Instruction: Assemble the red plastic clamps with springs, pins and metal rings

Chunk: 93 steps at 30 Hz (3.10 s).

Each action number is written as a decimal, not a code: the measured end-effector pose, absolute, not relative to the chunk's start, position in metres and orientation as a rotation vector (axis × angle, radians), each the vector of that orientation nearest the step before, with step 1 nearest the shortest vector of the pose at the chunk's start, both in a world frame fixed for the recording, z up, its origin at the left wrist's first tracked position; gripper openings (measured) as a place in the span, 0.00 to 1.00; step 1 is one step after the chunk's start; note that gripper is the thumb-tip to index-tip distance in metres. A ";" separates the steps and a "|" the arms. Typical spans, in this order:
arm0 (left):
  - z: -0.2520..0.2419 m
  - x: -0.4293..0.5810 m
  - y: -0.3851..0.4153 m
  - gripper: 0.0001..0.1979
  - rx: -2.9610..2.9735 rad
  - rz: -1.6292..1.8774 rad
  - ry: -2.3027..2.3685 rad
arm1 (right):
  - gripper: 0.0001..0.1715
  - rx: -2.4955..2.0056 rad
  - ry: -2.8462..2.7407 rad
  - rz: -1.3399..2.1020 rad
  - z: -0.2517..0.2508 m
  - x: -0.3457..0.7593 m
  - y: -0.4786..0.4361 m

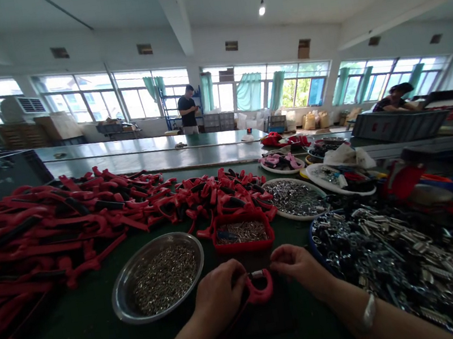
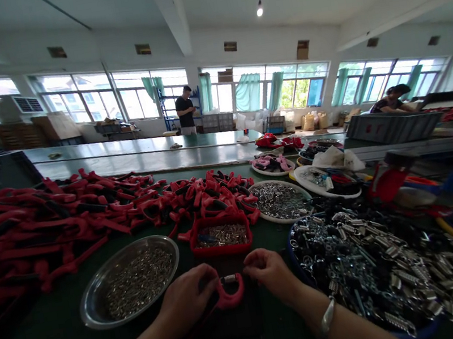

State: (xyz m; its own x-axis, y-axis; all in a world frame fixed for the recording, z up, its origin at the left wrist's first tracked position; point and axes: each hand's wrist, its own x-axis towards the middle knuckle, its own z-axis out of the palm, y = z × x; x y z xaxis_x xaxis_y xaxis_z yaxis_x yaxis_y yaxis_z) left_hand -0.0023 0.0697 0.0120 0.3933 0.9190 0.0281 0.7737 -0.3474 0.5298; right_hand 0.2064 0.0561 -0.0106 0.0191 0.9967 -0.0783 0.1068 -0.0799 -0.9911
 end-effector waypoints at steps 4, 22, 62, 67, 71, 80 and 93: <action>0.010 -0.003 0.070 0.08 2.226 0.482 1.446 | 0.18 -1.341 -1.236 1.207 -0.014 0.208 0.056; 0.006 -0.004 0.070 0.08 2.241 0.500 1.456 | 0.14 -1.406 -1.481 0.955 -0.032 0.198 0.054; 0.000 -0.001 0.067 0.07 2.303 0.590 1.460 | 0.11 -1.533 -2.212 0.400 -0.011 0.198 0.062; -0.002 -0.003 0.067 0.08 2.339 0.575 1.454 | 0.12 -1.561 -2.096 0.448 -0.015 0.208 0.068; -0.002 -0.005 0.069 0.08 2.377 0.537 1.439 | 0.10 -1.581 -2.130 0.381 -0.009 0.213 0.068; -0.002 -0.004 0.069 0.08 2.364 0.531 1.435 | 0.12 -1.813 -2.184 0.139 -0.010 0.212 0.076; 0.002 -0.004 0.066 0.09 2.344 0.493 1.449 | 0.09 -1.787 -2.137 0.128 -0.010 0.194 0.081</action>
State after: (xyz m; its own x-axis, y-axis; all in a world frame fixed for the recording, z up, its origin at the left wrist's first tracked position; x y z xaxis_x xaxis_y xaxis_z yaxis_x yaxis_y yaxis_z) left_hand -0.0038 0.0658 0.0020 0.4195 0.9008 0.1127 0.7826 -0.4217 0.4579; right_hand 0.1937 0.0810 -0.0103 -0.1423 0.9677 0.2080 0.9359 0.2000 -0.2901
